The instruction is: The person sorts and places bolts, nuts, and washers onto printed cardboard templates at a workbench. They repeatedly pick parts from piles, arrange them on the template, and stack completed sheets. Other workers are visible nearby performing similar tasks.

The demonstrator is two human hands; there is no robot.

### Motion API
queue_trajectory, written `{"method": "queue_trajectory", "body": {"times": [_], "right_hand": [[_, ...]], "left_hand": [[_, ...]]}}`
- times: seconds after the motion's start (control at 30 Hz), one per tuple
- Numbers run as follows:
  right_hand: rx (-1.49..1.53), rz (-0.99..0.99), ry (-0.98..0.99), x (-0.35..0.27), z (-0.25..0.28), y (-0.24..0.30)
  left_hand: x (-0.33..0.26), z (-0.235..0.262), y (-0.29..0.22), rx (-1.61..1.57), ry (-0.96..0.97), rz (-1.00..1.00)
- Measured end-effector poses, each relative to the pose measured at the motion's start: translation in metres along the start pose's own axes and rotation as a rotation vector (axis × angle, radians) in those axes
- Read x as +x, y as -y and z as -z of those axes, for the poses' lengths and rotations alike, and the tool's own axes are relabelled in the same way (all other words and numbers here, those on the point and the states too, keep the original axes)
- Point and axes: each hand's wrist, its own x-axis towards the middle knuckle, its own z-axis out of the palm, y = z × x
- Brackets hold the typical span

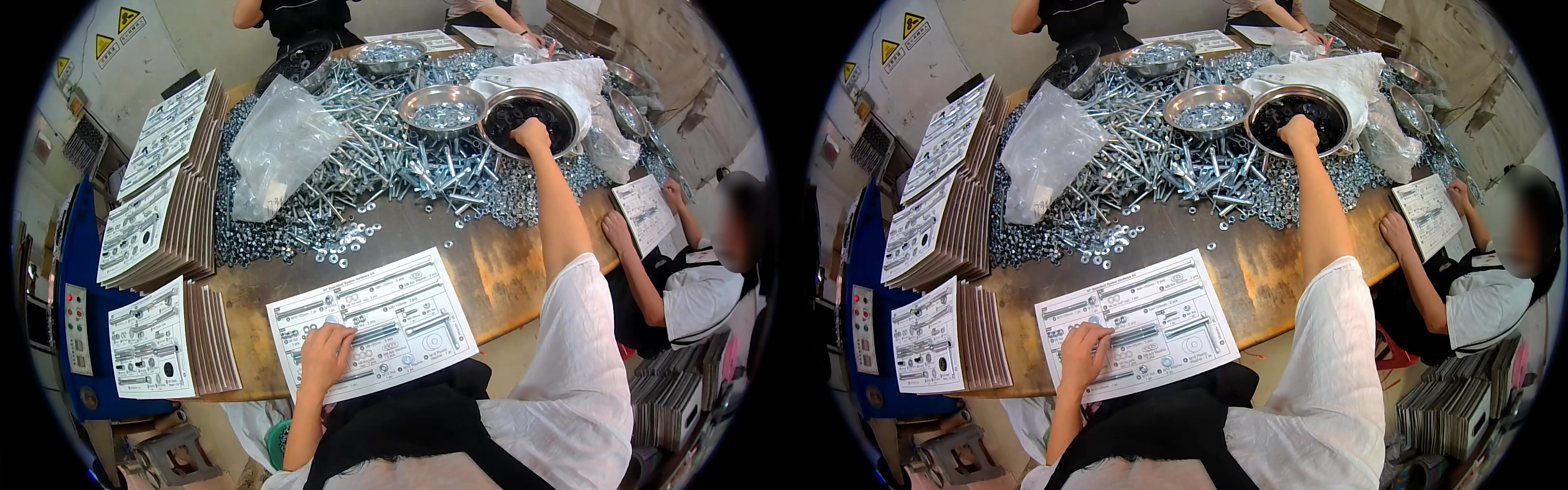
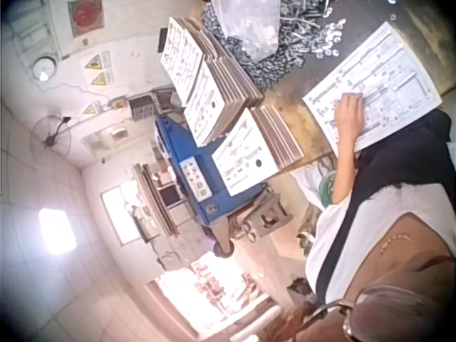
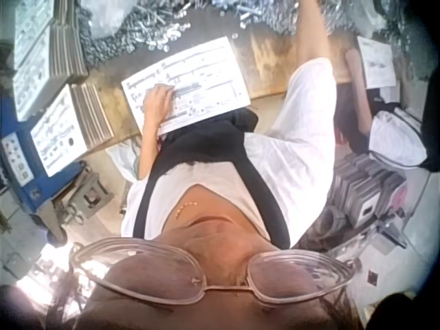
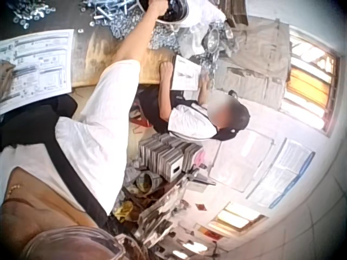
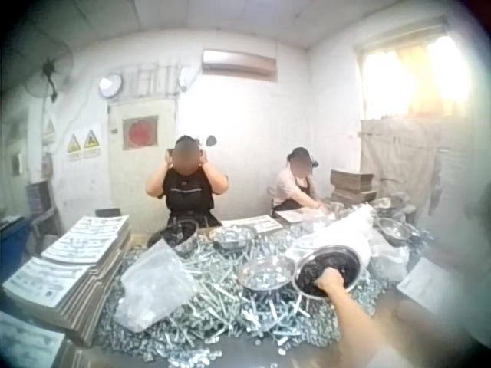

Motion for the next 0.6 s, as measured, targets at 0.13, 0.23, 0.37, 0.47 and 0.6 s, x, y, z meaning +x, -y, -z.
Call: {"method": "queue_trajectory", "body": {"times": [0.13,0.23,0.37,0.47,0.6], "right_hand": [[0.008,-0.049,-0.119,0.008,0.0,-0.013],[0.129,0.046,-0.143,0.0,0.019,-0.022],[0.474,0.336,-0.219,-0.04,0.036,-0.018],[0.829,0.547,0.093,-0.148,0.027,0.018],[1.073,0.472,0.516,-0.29,-0.003,0.037]], "left_hand": [[0.001,0.001,0.0,-0.01,0.003,-0.024],[-0.001,0.002,0.003,0.006,0.016,-0.011],[-0.003,0.003,0.003,-0.067,0.031,0.024],[-0.001,0.002,-0.001,-0.24,0.021,0.136],[0.059,-0.008,-0.025,-0.461,-0.078,0.25]]}}
